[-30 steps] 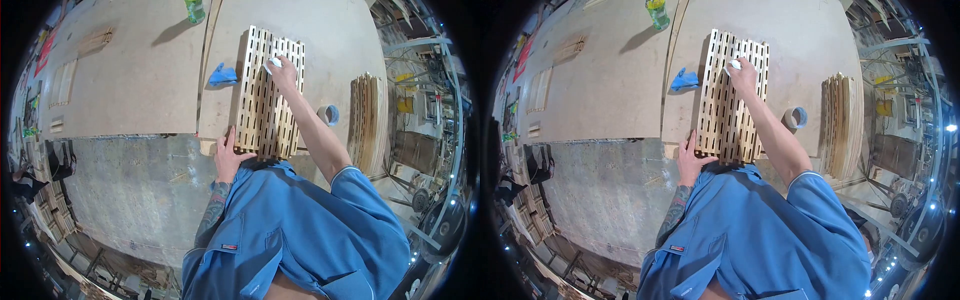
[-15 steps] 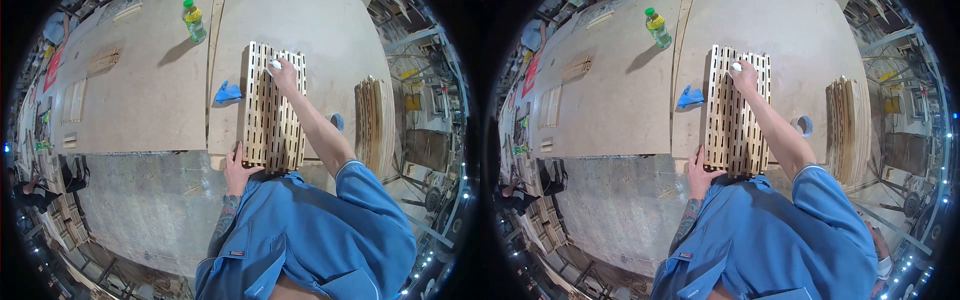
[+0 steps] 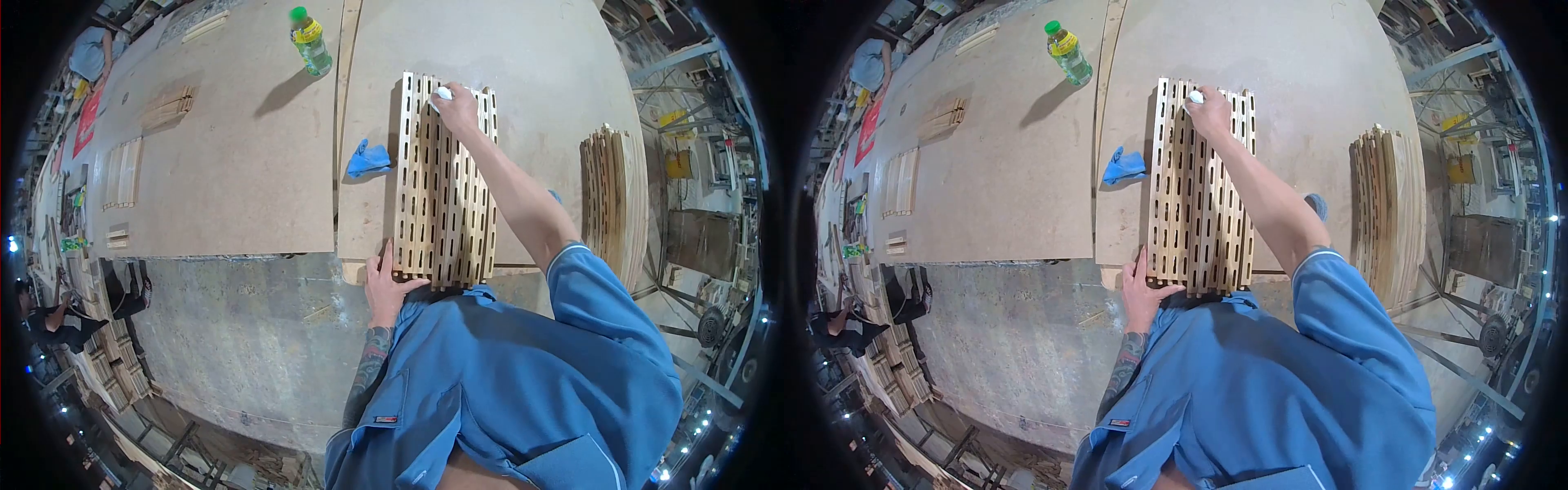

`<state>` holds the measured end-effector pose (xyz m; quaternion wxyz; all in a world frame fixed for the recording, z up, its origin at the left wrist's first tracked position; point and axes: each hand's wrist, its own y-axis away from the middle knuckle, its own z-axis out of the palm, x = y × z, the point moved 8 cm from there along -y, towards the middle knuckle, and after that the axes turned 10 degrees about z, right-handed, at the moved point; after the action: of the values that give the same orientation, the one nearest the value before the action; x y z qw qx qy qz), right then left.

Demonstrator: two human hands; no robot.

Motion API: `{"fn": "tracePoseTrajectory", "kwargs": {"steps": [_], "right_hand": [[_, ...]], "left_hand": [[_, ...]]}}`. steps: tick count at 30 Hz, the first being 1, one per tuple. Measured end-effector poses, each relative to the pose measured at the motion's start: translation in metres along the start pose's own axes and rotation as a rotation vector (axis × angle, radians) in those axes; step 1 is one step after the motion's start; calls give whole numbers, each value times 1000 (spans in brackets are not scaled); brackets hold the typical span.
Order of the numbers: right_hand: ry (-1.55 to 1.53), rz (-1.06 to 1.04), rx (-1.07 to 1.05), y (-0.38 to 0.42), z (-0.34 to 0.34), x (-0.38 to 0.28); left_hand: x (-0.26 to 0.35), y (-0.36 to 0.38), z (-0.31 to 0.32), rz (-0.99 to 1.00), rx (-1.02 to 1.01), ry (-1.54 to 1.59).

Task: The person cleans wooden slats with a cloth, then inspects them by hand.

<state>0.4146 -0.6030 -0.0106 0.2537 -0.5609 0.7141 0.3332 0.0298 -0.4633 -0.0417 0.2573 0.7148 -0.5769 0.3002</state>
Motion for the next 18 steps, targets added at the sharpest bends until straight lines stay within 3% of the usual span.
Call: {"fn": "tracePoseTrajectory", "kwargs": {"steps": [15, 18], "right_hand": [[52, -41, 13, -43, 4, -19], [-55, 13, 64, -46, -7, -18]], "left_hand": [[3, 1, -2, -5, 26, -17], [2, 1, -1, -11, 28, -12]]}}
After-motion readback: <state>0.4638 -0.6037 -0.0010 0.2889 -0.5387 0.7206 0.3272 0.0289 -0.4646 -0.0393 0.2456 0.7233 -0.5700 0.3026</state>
